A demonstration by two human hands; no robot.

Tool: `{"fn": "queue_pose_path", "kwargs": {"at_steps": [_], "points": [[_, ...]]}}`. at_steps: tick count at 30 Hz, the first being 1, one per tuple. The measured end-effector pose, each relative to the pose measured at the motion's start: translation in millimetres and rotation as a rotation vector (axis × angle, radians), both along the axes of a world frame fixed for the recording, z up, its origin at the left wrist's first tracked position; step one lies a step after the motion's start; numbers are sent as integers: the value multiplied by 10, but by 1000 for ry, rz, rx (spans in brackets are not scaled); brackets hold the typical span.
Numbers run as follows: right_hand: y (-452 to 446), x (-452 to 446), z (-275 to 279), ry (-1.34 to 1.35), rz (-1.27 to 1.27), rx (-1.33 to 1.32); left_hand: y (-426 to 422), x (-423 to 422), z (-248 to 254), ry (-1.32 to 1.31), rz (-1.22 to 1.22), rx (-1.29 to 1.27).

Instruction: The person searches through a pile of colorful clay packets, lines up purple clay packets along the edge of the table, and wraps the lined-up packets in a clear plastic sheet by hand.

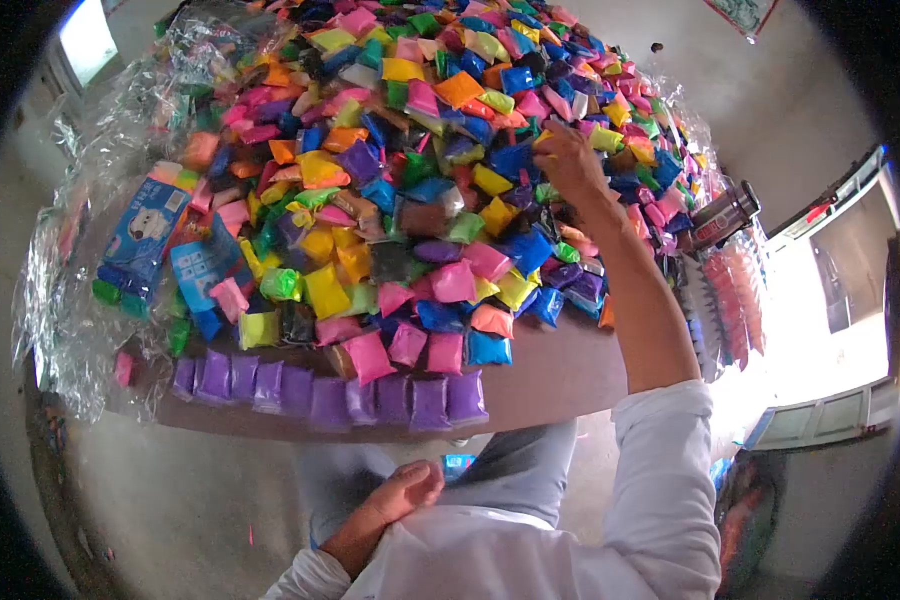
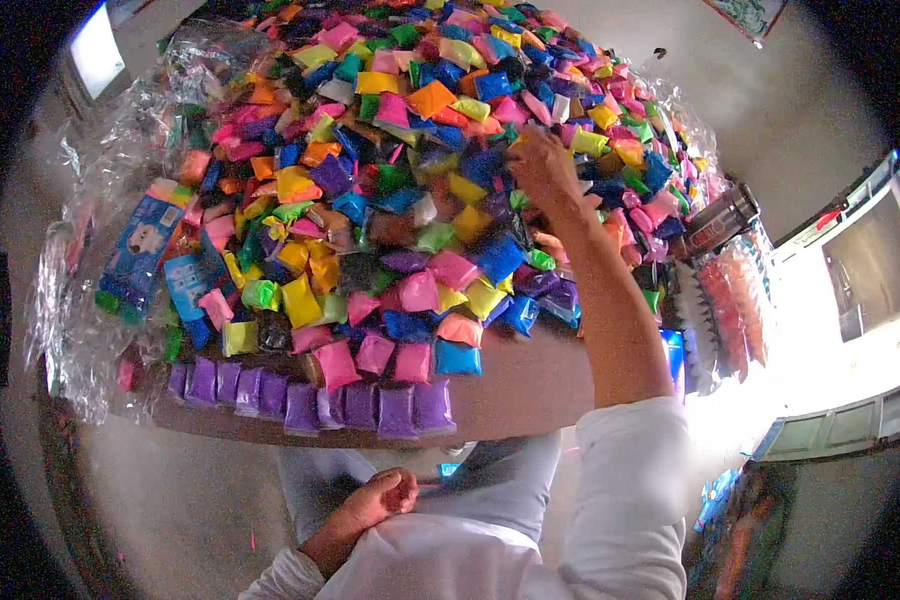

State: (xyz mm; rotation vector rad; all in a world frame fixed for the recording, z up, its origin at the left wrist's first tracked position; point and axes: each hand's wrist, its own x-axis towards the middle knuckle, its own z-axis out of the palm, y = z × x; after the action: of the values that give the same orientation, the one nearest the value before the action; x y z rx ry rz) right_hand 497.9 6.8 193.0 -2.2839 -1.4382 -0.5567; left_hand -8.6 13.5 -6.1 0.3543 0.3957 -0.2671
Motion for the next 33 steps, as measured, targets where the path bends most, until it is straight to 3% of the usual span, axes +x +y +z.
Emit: {"fn": "queue_pose_path", "kwargs": {"at_steps": [1, 2, 3, 5, 7, 9, 13, 15, 16, 18, 21, 22, 24, 27, 31, 33], "points": [[-70, 32, 81, 136, -86, -70, 1, 3, -18, -2, -6, -2], [-137, -34, 84, -92, -33, 203, 4, 18, -32, -14, -15, -12], [-206, -50, 158, -97, -38, 203, 6, 35, -41, -27, -22, -22], [-326, -82, 344, 209, -343, 68, -4, 37, -24, -13, -23, -12], [-409, 141, 238, 90, -263, 76, -11, 44, -30, 2, -20, -4], [-372, 7, 304, 33, -348, 200, -21, 42, -66, -16, -41, 1], [-135, -480, 329, 115, -178, 263, -27, 53, -25, -1, -40, 18], [-49, -644, 277, 251, 1, -36, -18, 65, -36, -25, -62, 58], [-30, -654, 174, 251, 5, -34, -17, 66, -42, -24, -58, 60], [15, -638, -135, -117, -104, -300, -30, 48, -49, -40, -60, 48], [134, -538, -195, 83, -243, -434, -10, 37, -20, -21, -41, 43], [83, -539, -210, 84, -238, -437, -5, 17, -11, -19, -37, 40], [-84, -592, -156, 58, -95, -77, -3, -3, -3, 14, -22, 14], [-98, -617, -140, 17, -170, -283, 11, 4, -25, -8, -49, 34], [-17, -652, -198, -112, -212, -345, -4, 32, 5, -17, -87, 76], [4, -588, -143, 192, -232, -242, -21, 34, -6, -9, -87, 109]]}}
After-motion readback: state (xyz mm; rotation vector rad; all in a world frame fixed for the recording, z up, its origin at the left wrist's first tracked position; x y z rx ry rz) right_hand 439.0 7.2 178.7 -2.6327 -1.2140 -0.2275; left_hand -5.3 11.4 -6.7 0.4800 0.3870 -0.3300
